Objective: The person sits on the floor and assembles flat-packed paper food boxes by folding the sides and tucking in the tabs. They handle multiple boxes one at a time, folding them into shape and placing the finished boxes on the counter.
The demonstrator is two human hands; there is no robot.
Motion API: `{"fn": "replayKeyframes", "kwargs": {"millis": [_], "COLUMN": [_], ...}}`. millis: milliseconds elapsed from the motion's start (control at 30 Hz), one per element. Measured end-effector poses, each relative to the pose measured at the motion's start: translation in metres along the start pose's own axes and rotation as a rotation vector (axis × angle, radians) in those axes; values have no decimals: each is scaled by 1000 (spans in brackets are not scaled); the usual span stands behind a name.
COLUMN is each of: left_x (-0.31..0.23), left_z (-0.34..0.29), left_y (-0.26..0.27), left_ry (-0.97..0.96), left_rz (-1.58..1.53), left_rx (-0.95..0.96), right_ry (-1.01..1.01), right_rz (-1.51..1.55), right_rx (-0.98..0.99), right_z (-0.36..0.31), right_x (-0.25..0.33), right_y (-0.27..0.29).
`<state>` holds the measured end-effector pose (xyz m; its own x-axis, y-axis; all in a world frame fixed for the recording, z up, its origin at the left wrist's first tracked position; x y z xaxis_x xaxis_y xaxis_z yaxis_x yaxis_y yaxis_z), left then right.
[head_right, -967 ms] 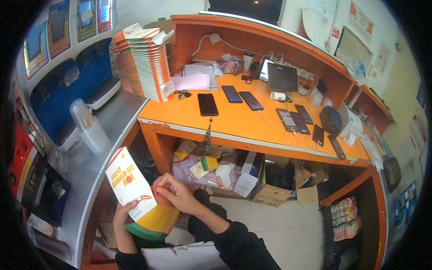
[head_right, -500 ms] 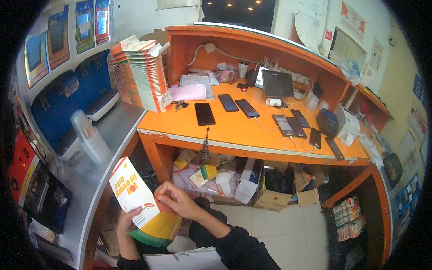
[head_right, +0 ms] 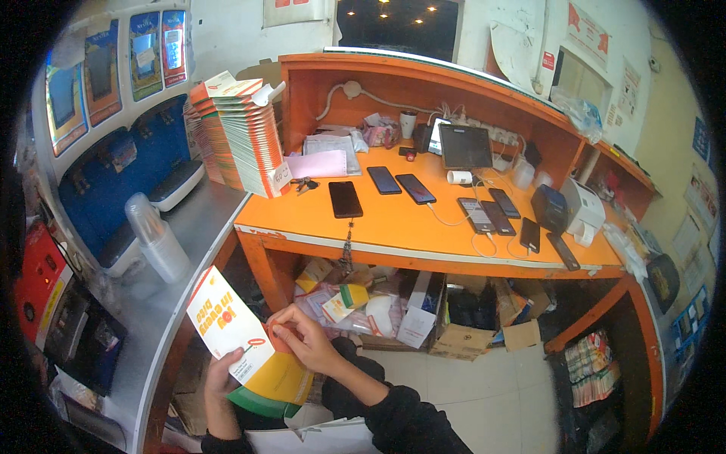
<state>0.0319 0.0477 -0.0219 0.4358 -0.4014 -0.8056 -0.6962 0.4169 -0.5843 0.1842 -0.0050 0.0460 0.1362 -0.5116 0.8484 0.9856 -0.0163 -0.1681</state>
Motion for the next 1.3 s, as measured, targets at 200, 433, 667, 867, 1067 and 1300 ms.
{"fn": "replayKeyframes", "kwargs": {"millis": [200,433,667,867,1067,1300], "left_x": [0,1,-3,2,0,-1], "left_z": [-3,-2,-5,-7,-9,-11], "left_y": [-3,-5,-5,-5,-6,-11], "left_ry": [49,27,12,47,52,88], "left_rz": [-44,-10,7,52,7,-14], "left_rx": [60,59,28,-16,6,98], "right_ry": [-72,-133,-129,57,-64,-98], "right_rz": [94,153,79,-150,-61,22], "right_rx": [181,121,89,58,67,185], "right_z": [0,-2,0,-2,-5,-9], "right_x": [-4,-7,3,18,14,16], "right_y": [-4,0,13,9,6,-2]}}
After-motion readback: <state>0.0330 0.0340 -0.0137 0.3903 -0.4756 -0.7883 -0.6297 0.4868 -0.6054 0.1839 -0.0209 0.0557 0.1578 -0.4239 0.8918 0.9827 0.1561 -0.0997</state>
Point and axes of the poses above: each hand's wrist, its own z-axis towards the middle knuckle, its own y-axis out of the back of the hand, x = y × z, the point moved 8 cm from there along z, towards the middle knuckle, and after that the axes turned 1 degree about x, right-handed, at the moved point
